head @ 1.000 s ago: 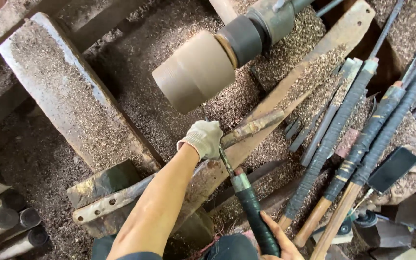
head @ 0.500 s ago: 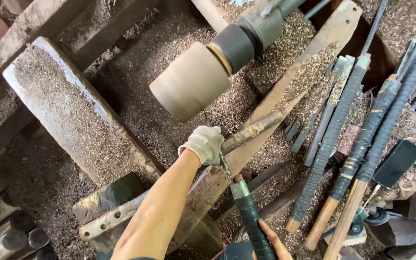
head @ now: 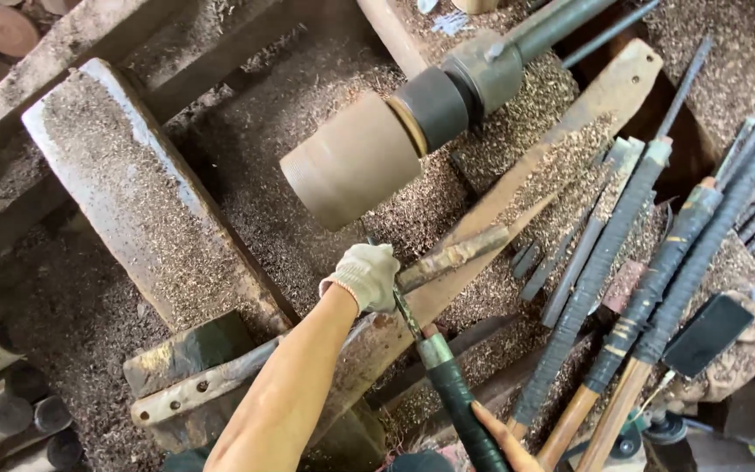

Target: The person operates a foot-treadle lathe, pumping the treadle with their foot to spin a wooden cylinder while holding a chisel against the rotating wood to shape its surface. They steady the tool on a wooden rest and reposition the chisel along the workpiece as it turns.

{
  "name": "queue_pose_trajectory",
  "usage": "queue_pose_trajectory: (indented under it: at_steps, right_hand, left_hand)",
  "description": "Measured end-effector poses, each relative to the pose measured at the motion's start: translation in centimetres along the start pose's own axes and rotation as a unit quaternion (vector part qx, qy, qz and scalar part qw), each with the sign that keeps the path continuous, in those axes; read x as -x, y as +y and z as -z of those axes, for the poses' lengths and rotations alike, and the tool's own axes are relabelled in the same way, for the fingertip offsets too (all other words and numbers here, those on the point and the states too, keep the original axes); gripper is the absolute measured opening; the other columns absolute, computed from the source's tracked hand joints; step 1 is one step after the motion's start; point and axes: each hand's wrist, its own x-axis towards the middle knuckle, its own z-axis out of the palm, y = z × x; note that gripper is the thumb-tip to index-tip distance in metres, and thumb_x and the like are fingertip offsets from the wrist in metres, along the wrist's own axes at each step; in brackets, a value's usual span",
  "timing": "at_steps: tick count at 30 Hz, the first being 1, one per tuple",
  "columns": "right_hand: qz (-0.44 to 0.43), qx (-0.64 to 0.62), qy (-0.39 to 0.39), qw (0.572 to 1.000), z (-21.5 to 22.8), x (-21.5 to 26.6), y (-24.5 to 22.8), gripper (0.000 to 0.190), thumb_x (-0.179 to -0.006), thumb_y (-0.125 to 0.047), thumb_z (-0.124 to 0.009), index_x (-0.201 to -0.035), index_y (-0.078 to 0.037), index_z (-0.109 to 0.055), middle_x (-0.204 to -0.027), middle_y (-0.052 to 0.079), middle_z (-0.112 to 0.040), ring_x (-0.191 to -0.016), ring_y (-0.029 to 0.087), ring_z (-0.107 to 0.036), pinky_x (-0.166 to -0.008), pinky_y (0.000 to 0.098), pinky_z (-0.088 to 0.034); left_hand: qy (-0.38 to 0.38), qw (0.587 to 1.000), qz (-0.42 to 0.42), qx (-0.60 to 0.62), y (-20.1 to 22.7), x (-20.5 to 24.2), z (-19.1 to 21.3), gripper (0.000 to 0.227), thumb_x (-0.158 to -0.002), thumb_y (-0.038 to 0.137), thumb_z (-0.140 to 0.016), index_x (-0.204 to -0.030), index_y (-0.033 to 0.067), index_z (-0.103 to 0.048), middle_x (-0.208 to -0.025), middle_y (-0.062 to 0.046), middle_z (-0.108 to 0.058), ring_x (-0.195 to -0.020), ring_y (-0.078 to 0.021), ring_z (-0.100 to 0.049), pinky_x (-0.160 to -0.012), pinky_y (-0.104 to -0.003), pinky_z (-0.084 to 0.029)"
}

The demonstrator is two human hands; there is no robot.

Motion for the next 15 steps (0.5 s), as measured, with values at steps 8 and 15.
queue_pose_trajectory:
  at_steps: [8,15]
  right_hand:
    - [-0.245,0.032,-0.025,0.969,5.3,0.1,1.0,0.069,-0.101,-0.008,-0.057,-0.166,-0.019,-0.038,-0.121,0.021,-0.071,-0.093,0.031,-0.066,-0.09,0.038,-0.051]
    - [-0.273,0.044,-0.019,0.961,5.1,-0.2,-9.9,0.071,-0.089,-0.018,-0.061,-0.157,-0.018,-0.04,-0.144,0.011,-0.06,-0.135,0.017,-0.051,-0.111,0.0285,-0.029]
  left_hand:
    - [-0.022,1.0,0.007,-0.016,0.0,0.3,0.1,0.035,-0.078,0.03,-0.077,-0.102,0.0041,-0.077,-0.1,-0.012,-0.074,-0.085,-0.0235,-0.076,-0.075,-0.035,-0.063]
    - [0.067,0.996,0.009,0.058,0.2,1.1,-2.3,0.046,-0.082,0.021,-0.07,-0.126,0.0136,-0.059,-0.119,-0.011,-0.059,-0.09,-0.0271,-0.069,-0.077,-0.04,-0.06]
